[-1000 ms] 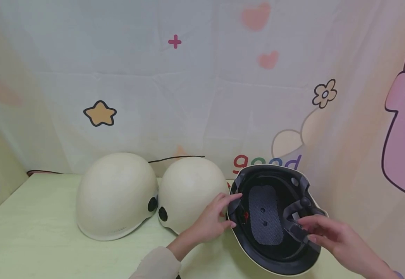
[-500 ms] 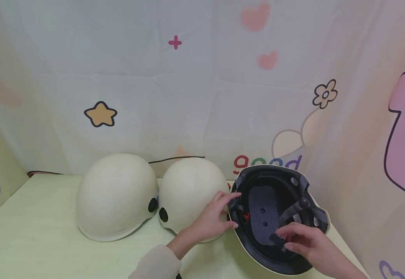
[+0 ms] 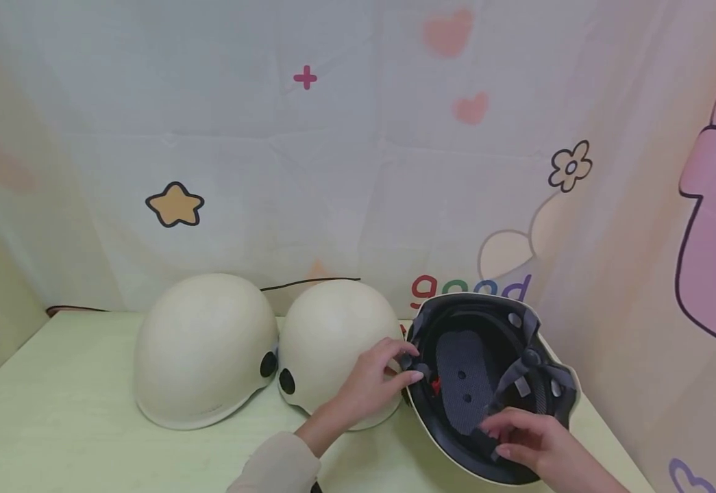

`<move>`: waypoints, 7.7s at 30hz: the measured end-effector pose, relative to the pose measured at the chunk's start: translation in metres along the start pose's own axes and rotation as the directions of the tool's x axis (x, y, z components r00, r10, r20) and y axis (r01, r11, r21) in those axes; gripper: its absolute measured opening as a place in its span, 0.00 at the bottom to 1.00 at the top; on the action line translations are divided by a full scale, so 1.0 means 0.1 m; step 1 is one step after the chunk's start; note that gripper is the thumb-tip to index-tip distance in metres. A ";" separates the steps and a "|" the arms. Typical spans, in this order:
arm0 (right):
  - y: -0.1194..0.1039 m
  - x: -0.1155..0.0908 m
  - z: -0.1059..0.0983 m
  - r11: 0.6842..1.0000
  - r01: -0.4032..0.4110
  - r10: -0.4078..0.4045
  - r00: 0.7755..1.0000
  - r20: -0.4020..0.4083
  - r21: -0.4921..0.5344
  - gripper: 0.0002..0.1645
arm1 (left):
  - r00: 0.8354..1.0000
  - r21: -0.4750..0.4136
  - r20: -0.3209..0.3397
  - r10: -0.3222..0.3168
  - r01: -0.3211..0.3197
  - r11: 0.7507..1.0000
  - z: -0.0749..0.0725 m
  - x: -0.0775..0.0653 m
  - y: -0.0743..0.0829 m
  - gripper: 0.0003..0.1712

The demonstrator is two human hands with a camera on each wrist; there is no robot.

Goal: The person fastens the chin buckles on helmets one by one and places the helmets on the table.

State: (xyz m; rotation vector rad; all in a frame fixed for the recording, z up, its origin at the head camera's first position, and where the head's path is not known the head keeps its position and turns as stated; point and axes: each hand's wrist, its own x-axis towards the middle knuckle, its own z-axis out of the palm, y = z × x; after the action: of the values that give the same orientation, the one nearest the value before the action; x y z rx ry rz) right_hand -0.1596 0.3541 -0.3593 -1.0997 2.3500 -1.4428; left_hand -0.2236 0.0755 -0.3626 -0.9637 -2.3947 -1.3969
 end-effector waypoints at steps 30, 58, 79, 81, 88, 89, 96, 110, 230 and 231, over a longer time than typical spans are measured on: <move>0.07 -0.07 0.03 0.994 0.099 -0.099 0.995 0.002 -0.040 0.29 | 0.998 0.103 0.023 0.056 -0.058 0.993 -0.07 0.00 -0.04 0.15; -0.22 0.35 0.17 0.933 -0.144 0.064 0.969 -0.240 -0.331 0.13 | 0.998 -0.128 0.028 -0.056 0.059 0.990 0.02 0.02 0.00 0.19; -0.27 0.49 0.22 0.896 -0.267 0.149 0.933 -0.326 -0.355 0.13 | 0.998 -0.219 0.003 -0.057 0.056 0.974 0.06 0.01 0.00 0.21; -0.28 0.49 0.20 0.906 -0.240 0.124 0.938 -0.324 -0.348 0.13 | 0.998 -0.215 0.005 -0.060 0.060 0.975 0.06 0.01 0.00 0.23; -0.31 0.50 0.17 0.928 -0.114 0.002 0.953 -0.302 -0.354 0.14 | 1.000 -0.159 -0.003 0.024 -0.024 0.987 0.04 0.01 0.00 0.22; -0.32 0.51 0.17 0.931 -0.106 -0.005 0.953 -0.302 -0.349 0.14 | 0.999 -0.152 -0.006 0.041 -0.042 0.987 0.04 0.01 0.00 0.21; -0.37 0.57 0.16 0.940 -0.096 -0.005 0.956 -0.293 -0.328 0.14 | 0.999 -0.161 -0.004 0.044 -0.044 0.986 0.03 0.01 -0.02 0.15; -0.40 0.61 0.13 0.933 -0.111 0.011 0.960 -0.280 -0.343 0.13 | 0.998 -0.208 -0.034 0.046 -0.052 0.977 0.01 -0.01 0.00 0.12; -0.55 0.69 0.19 0.944 -0.163 0.055 0.935 -0.351 -0.286 0.09 | 0.984 -0.046 -0.039 0.174 -0.176 0.983 0.02 -0.05 0.10 0.15; -0.55 0.69 0.20 0.944 -0.176 0.067 0.931 -0.359 -0.281 0.09 | 0.984 -0.041 -0.039 0.172 -0.174 0.984 0.02 -0.05 0.10 0.15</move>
State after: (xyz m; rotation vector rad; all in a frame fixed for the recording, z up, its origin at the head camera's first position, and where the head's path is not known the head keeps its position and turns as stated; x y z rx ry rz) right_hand -0.1711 0.2801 -0.3089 -0.7867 2.9139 -1.3461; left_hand -0.2131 0.0780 -0.3592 -1.1190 -2.2044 -1.3958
